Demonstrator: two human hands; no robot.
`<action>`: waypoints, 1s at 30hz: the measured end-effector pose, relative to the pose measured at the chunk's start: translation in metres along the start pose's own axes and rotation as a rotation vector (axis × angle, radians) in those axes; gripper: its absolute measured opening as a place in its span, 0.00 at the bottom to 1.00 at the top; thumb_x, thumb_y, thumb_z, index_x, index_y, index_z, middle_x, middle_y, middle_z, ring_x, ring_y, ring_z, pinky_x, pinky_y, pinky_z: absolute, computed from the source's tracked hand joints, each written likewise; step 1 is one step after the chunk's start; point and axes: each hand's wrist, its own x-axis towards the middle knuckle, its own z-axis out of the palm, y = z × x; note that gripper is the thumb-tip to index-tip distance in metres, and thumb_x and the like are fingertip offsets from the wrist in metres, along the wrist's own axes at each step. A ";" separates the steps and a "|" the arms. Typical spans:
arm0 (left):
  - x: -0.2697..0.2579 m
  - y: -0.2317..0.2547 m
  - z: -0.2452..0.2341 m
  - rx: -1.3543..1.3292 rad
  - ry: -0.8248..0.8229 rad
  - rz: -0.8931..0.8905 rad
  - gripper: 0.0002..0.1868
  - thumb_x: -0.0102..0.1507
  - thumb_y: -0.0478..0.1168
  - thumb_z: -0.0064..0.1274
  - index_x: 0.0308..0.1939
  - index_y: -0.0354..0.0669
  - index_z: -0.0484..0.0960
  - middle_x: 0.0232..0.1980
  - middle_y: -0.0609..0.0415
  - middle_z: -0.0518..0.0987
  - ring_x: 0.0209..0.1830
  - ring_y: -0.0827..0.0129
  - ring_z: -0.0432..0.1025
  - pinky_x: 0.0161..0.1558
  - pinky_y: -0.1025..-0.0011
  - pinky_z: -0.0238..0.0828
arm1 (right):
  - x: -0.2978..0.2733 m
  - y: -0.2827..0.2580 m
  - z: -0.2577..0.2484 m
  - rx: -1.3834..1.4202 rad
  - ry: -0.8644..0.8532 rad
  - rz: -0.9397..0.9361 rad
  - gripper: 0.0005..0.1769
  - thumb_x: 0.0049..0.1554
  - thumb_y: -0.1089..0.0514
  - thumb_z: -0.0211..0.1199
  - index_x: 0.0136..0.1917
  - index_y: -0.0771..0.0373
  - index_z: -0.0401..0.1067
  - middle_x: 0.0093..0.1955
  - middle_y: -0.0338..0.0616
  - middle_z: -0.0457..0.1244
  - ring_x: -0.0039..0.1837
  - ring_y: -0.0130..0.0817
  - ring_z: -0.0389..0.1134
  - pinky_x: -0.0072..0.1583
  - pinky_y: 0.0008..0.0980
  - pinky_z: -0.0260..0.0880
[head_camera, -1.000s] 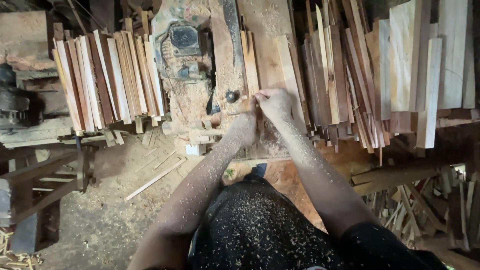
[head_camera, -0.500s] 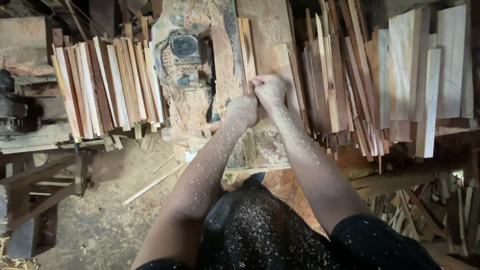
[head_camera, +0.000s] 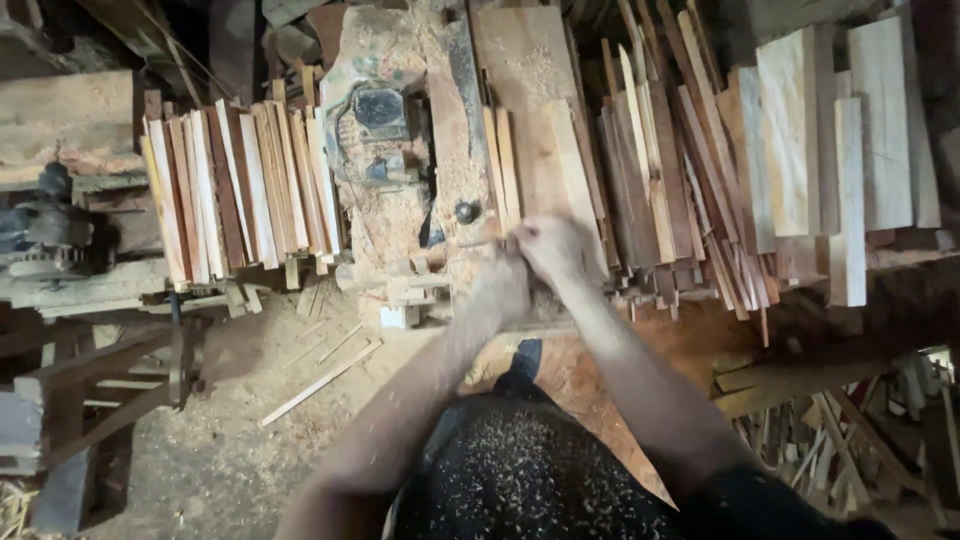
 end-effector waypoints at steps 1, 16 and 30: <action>-0.002 -0.004 0.057 -0.001 -0.006 -0.006 0.29 0.56 0.51 0.49 0.50 0.32 0.84 0.37 0.41 0.86 0.40 0.51 0.82 0.67 0.38 0.58 | -0.015 0.009 0.005 0.001 -0.009 0.001 0.15 0.58 0.46 0.61 0.53 0.50 0.82 0.56 0.42 0.72 0.63 0.50 0.71 0.63 0.49 0.71; -0.068 -0.008 0.061 -1.741 -0.311 -0.757 0.09 0.63 0.36 0.59 0.43 0.33 0.79 0.34 0.54 0.72 0.31 0.65 0.79 0.36 0.64 0.86 | -0.058 0.100 0.001 1.193 -0.257 0.532 0.26 0.54 0.53 0.77 0.62 0.63 0.74 0.53 0.47 0.69 0.56 0.46 0.75 0.53 0.43 0.79; -0.050 0.004 0.105 -1.314 -0.205 -0.735 0.27 0.55 0.46 0.71 0.46 0.37 0.71 0.33 0.50 0.76 0.30 0.64 0.78 0.28 0.69 0.78 | -0.029 0.082 -0.048 -0.193 0.117 0.084 0.47 0.47 0.31 0.75 0.73 0.46 0.64 0.65 0.47 0.69 0.70 0.51 0.67 0.77 0.49 0.51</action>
